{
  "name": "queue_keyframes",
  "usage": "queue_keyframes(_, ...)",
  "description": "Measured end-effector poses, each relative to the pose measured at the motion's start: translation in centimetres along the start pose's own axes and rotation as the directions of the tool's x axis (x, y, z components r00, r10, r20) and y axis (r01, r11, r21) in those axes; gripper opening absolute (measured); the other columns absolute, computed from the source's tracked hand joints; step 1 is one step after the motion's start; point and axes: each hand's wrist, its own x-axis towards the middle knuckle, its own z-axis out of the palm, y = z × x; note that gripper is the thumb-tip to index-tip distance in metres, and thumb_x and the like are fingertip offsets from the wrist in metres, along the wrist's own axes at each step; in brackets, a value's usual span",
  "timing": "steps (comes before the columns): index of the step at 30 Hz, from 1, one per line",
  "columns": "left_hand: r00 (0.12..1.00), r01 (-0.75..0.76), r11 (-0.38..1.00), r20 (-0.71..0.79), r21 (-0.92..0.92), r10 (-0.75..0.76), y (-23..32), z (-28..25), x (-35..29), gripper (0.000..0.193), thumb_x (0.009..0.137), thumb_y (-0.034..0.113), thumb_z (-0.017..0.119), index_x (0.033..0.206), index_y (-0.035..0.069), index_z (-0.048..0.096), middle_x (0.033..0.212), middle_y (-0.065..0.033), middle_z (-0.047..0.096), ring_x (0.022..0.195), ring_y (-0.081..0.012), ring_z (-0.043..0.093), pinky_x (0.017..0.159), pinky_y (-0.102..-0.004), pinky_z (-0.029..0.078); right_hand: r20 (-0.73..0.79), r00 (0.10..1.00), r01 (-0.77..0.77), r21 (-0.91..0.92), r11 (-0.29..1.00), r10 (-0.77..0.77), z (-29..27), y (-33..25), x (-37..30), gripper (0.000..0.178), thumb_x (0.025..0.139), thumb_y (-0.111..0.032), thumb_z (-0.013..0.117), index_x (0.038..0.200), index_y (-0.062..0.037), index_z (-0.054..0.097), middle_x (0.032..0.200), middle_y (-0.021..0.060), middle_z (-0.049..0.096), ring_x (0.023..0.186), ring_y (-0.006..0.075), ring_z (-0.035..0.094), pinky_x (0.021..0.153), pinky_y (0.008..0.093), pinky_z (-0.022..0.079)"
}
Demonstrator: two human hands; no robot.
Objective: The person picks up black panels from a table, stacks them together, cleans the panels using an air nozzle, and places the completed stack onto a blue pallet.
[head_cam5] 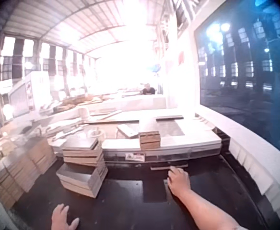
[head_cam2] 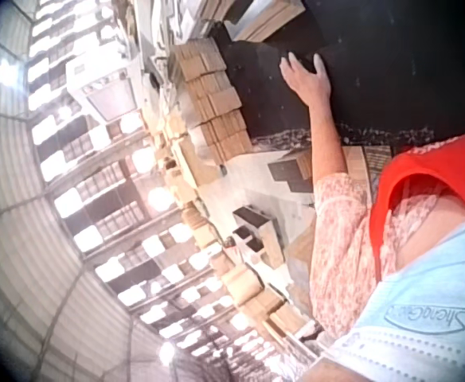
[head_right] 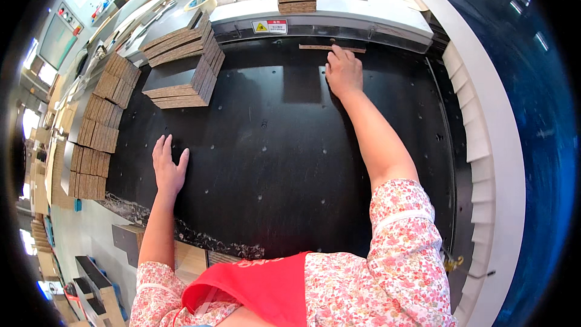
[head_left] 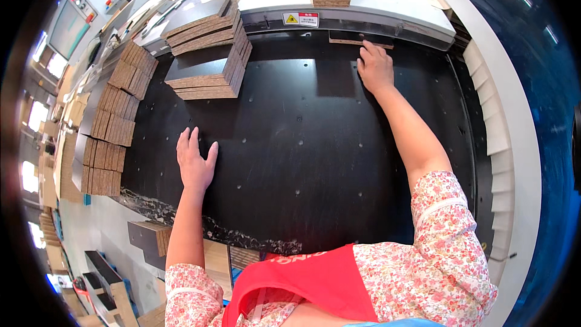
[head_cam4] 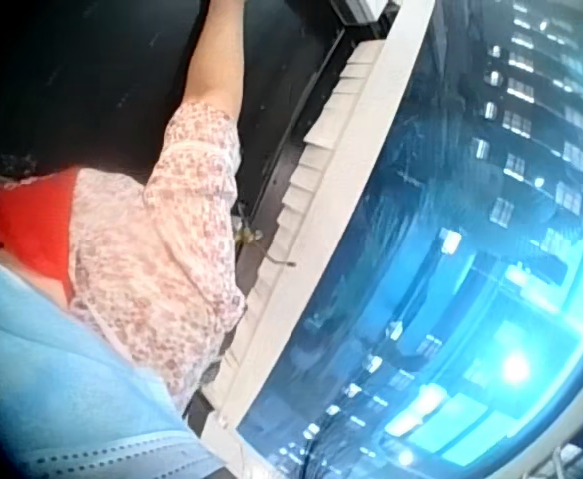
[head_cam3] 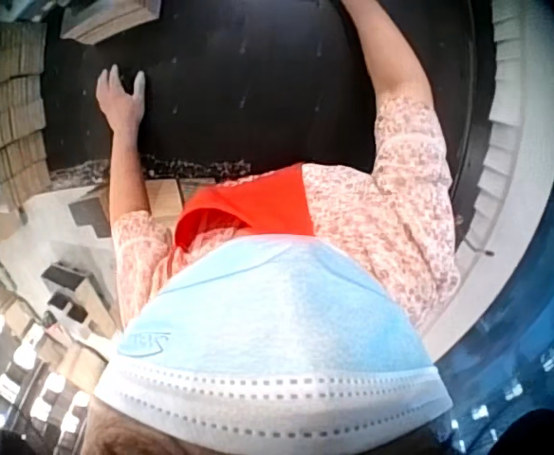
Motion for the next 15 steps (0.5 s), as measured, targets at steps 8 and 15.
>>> queue_keyframes(8, 0.998, -0.036, 0.999, -0.048, -0.017, 0.035, -0.2, -0.9, -0.5, 0.052, 0.086, 0.031, 0.072, 0.127, 0.002, 0.059, 0.140, -0.0215, 0.050, 0.130, -0.0398, 0.046, 0.110, -0.0472, 0.036, 0.045, 0.999, 0.002, -0.149, 0.989, 0.005, 3.3, 1.0, 3.3, 0.019, 0.089, -0.026, 0.063, 0.100, -0.0135, 0.072, 0.122, -0.0040, 0.064, 0.110, 0.0247, 0.056, 0.086, 0.0461, 0.050)
queue_keyframes(15, 0.941, -0.275, 0.960, -0.220, -0.050, 0.258, 0.2, -0.1, 3.1, 0.056, 0.081, 0.028, 0.076, 0.130, 0.007, 0.058, 0.144, -0.0175, 0.046, 0.133, -0.0383, 0.043, 0.110, -0.0481, 0.035, 0.021, 0.986, 0.167, -0.078, 0.983, -0.166, -0.6, -0.4, 0.1, 0.011, 0.084, -0.021, 0.069, 0.088, -0.0107, 0.071, 0.105, -0.0010, 0.063, 0.095, 0.0268, 0.059, 0.079, 0.0447, 0.050)
